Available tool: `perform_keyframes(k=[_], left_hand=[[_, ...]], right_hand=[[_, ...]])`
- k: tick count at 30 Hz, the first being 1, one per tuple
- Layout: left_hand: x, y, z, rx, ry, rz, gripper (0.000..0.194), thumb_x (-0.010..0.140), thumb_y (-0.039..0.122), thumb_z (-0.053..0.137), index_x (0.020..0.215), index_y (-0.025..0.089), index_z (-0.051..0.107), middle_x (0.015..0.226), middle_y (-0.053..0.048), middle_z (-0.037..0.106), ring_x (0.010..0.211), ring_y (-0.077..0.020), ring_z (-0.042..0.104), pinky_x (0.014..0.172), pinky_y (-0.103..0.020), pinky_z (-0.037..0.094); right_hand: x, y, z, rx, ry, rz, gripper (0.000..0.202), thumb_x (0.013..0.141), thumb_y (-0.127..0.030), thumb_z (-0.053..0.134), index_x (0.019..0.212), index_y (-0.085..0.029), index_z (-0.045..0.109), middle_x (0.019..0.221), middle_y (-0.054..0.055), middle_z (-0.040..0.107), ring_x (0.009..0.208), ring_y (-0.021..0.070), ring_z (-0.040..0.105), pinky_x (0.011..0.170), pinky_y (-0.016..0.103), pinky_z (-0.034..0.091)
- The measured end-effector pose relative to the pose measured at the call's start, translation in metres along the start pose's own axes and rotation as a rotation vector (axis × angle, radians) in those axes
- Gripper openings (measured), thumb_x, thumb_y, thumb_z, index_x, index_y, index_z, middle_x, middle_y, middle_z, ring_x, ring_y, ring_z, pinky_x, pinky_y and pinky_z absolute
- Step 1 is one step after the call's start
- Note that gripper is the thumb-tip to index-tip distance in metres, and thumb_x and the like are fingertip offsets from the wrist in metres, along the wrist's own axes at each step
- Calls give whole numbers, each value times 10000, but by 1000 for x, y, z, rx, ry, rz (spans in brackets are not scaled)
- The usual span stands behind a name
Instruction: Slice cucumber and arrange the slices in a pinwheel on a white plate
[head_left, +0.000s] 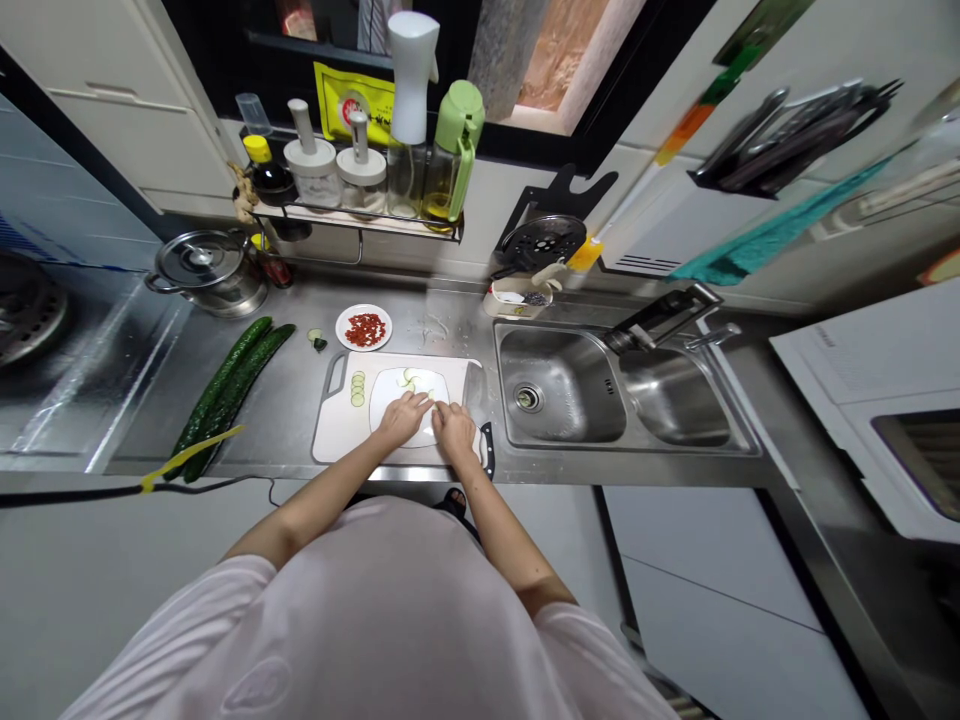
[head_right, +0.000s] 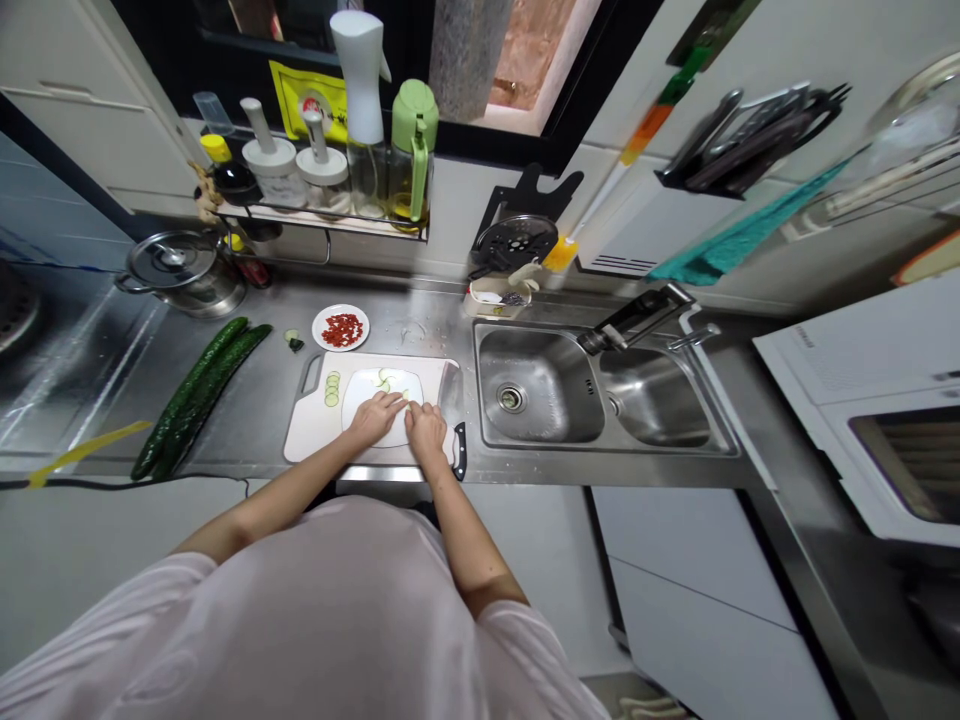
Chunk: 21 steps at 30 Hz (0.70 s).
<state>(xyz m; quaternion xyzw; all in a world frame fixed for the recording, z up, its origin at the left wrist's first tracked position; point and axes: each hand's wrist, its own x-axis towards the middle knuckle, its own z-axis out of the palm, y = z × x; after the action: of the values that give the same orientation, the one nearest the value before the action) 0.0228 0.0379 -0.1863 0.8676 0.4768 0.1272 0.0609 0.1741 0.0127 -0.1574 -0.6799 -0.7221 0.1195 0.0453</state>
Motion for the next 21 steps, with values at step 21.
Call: perform_keyframes(k=[21], left_hand=[[1,-1,-1,7,-40,34,374,913,183,374,1241,235,545,1241,-82,561,1013,-199,507,813,-317,474]], right_hand=[[1,0,-4,3,-47,13,340,961,-358,359,1205,-274,580,1017,60,596,963,184,479,765,255,331]])
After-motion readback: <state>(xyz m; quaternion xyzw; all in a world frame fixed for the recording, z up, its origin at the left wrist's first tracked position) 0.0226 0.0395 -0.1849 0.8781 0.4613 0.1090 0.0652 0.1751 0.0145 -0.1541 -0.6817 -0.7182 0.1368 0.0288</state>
